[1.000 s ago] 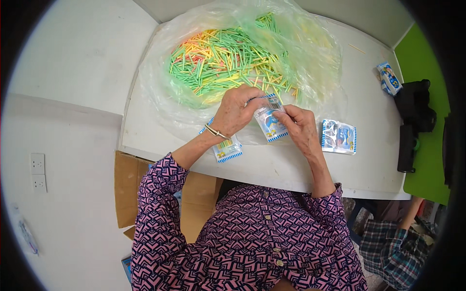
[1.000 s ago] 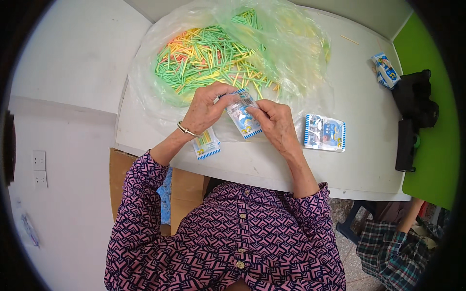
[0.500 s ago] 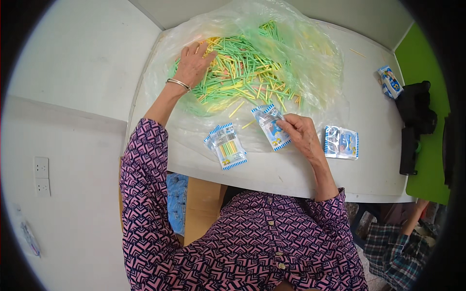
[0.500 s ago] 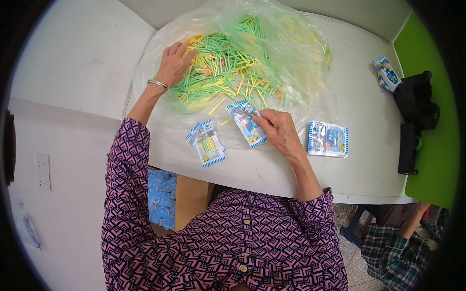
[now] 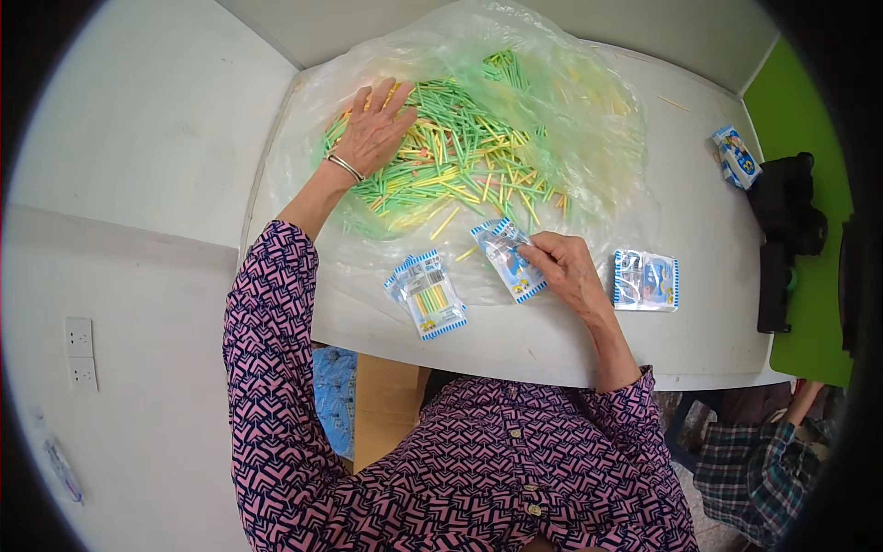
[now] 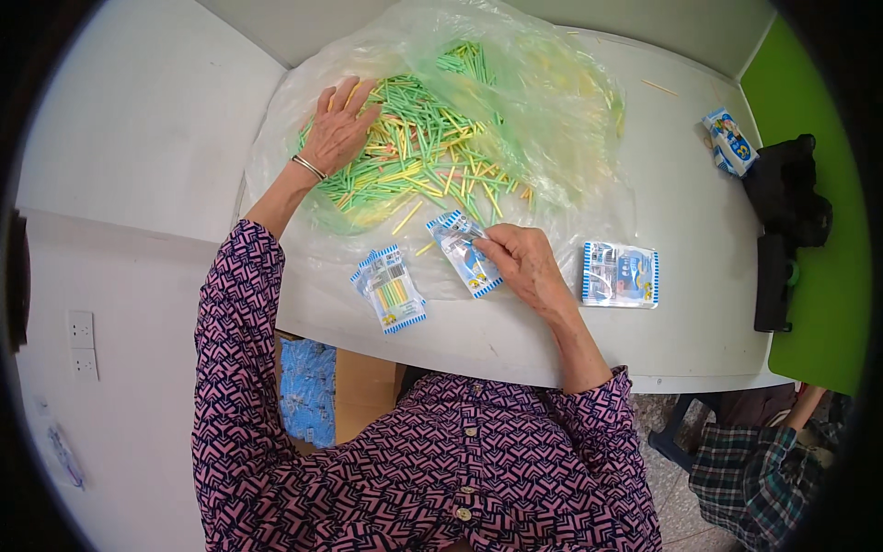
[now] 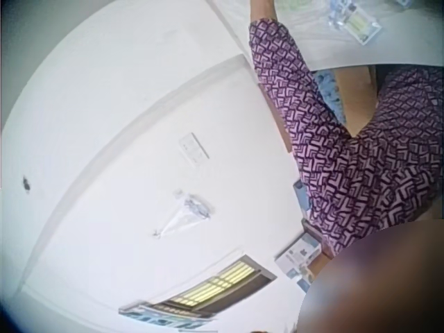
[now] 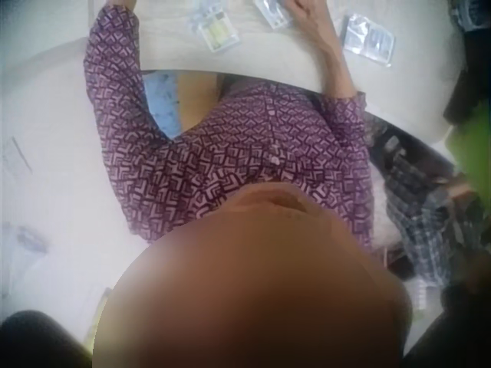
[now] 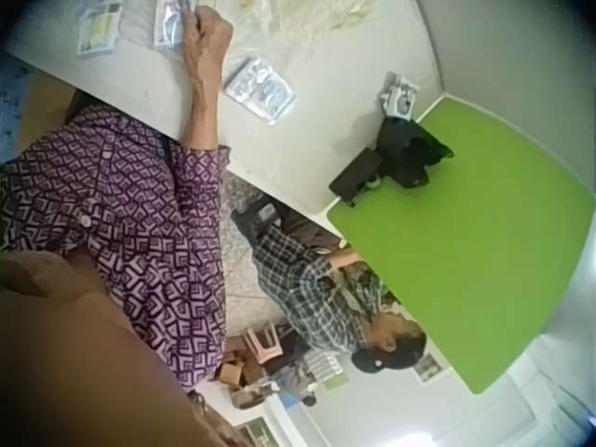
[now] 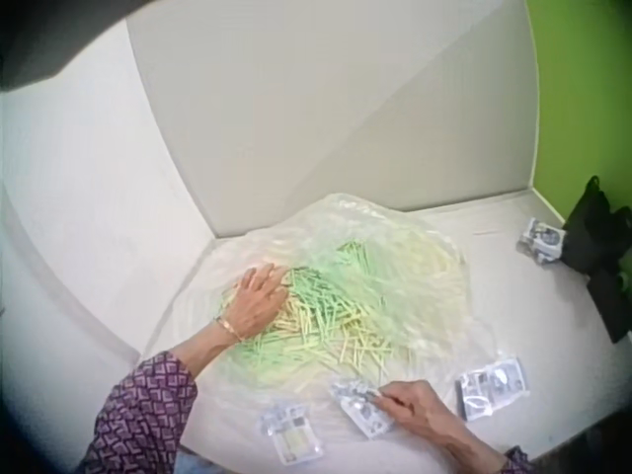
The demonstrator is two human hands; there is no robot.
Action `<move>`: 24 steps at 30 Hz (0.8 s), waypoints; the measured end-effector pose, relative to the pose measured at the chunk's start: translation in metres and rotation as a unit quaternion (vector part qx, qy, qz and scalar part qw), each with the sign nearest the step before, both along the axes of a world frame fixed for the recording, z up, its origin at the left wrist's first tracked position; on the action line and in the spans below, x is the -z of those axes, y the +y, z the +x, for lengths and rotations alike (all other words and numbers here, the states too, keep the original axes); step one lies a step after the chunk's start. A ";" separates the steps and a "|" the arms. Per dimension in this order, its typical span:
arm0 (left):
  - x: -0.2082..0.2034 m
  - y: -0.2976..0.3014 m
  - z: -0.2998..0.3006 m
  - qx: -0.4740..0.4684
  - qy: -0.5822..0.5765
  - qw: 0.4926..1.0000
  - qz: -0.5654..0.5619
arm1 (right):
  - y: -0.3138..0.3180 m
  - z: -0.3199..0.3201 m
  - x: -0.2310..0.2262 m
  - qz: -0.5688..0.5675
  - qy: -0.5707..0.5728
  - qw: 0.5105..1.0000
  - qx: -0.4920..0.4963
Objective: Packing bundles of colorful plastic straws into small plastic bags and placing them into a box.
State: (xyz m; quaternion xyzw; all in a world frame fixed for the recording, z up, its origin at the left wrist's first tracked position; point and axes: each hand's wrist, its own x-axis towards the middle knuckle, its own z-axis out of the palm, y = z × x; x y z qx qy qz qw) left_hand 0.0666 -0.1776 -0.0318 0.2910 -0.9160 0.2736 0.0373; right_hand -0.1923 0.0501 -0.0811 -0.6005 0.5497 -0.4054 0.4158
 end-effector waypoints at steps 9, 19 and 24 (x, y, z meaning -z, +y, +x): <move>-0.004 -0.027 -0.002 0.044 -0.065 0.996 0.045 | 0.000 0.003 -0.003 -0.006 0.002 1.000 -0.002; -0.007 -0.035 -0.025 0.005 -0.148 0.987 0.055 | 0.001 0.004 -0.004 -0.007 0.007 1.000 0.005; 0.000 -0.030 -0.042 -0.008 -0.184 0.983 0.001 | 0.002 0.005 -0.011 -0.021 0.011 1.000 -0.001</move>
